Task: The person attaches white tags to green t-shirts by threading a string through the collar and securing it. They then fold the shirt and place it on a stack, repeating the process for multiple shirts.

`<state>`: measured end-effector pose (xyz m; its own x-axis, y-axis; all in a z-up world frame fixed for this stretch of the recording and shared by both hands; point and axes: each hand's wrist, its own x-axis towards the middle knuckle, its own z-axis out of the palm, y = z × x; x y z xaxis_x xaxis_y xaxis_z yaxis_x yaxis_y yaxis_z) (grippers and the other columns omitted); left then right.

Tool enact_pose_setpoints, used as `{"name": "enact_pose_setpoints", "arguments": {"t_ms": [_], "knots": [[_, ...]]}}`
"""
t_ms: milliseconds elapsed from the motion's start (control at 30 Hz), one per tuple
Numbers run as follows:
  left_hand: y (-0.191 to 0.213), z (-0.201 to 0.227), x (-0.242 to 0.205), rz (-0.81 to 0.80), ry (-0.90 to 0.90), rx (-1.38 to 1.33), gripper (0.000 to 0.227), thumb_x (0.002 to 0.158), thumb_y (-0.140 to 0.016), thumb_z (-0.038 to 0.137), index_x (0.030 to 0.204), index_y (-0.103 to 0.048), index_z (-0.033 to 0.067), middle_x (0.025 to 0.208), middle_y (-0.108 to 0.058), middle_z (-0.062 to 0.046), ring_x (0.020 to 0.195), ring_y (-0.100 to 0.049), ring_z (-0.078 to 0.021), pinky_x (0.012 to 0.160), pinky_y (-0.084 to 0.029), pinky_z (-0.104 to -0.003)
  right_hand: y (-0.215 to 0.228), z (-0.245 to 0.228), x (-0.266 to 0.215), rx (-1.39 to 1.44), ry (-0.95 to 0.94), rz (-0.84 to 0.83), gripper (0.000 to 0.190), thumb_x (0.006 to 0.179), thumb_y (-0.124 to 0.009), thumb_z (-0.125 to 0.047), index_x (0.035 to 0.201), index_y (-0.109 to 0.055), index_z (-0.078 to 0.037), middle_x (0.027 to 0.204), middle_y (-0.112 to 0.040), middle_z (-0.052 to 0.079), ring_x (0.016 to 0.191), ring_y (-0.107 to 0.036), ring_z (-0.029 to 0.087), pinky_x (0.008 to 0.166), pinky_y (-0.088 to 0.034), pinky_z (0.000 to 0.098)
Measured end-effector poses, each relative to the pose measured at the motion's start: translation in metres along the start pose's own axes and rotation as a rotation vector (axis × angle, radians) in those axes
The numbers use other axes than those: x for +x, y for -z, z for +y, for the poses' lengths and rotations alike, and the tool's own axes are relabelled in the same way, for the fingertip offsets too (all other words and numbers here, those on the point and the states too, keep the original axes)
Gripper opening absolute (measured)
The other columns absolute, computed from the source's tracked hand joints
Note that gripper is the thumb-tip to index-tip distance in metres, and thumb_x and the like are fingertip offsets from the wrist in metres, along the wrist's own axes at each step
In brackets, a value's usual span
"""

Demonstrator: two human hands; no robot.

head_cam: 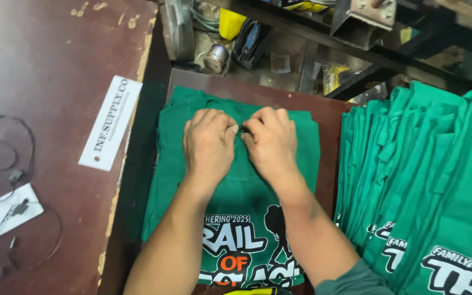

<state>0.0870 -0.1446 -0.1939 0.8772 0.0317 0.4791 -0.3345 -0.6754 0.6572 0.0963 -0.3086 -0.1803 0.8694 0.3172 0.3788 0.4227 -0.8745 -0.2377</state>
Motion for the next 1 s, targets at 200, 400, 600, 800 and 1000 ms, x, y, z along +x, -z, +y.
{"name": "enact_pose_setpoints", "arguments": {"t_ms": [200,400,600,800,1000], "knots": [[-0.002,-0.001,-0.001,-0.011,0.014,0.012,0.011,0.083,-0.079,0.014,0.083,-0.068,0.0157,0.084,-0.062,0.003,0.103,-0.066,-0.0214,0.081,-0.049,-0.041,-0.014,-0.001,0.001,-0.119,-0.005,0.067,0.019,0.081,-0.079,-0.025,0.081,-0.061,-0.02,0.089,-0.051,-0.005,0.094,-0.054,0.024,0.073,-0.046,0.0402],[0.008,0.011,0.004,-0.042,-0.083,0.023,0.011,0.084,-0.079,0.017,0.086,-0.068,0.014,0.101,-0.069,0.003,0.116,-0.064,-0.0221,0.087,-0.048,-0.041,-0.006,0.001,0.002,0.021,0.001,0.108,0.006,0.097,-0.063,-0.022,0.093,-0.059,-0.02,0.094,-0.054,-0.003,0.095,-0.058,0.024,0.073,-0.045,0.0383],[-0.002,0.001,0.001,-0.065,-0.1,0.105,0.009,0.089,-0.074,0.024,0.085,-0.067,0.0219,0.088,-0.065,0.009,0.115,-0.061,-0.015,0.091,-0.046,-0.038,0.004,0.001,0.003,0.209,0.07,0.139,0.023,0.109,-0.048,-0.03,0.091,-0.055,-0.018,0.097,-0.066,-0.003,0.093,-0.064,0.022,0.083,-0.044,0.0368],[-0.001,0.004,0.001,-0.06,-0.056,0.085,0.01,0.091,-0.074,0.022,0.084,-0.067,0.0182,0.083,-0.064,0.007,0.11,-0.063,-0.0159,0.09,-0.047,-0.038,0.0,0.005,0.002,0.209,0.031,0.085,0.014,0.106,-0.057,-0.025,0.095,-0.057,-0.017,0.096,-0.068,-0.001,0.092,-0.066,0.024,0.085,-0.044,0.0385],[-0.006,0.001,0.0,-0.078,-0.029,0.115,0.011,0.093,-0.072,0.024,0.085,-0.065,0.0206,0.08,-0.061,0.009,0.113,-0.061,-0.0126,0.09,-0.046,-0.036,0.007,0.015,-0.002,0.351,0.013,-0.003,0.022,0.082,-0.078,-0.011,0.101,-0.068,-0.014,0.11,-0.072,0.002,0.113,-0.068,0.029,0.093,-0.05,0.0422]]}}
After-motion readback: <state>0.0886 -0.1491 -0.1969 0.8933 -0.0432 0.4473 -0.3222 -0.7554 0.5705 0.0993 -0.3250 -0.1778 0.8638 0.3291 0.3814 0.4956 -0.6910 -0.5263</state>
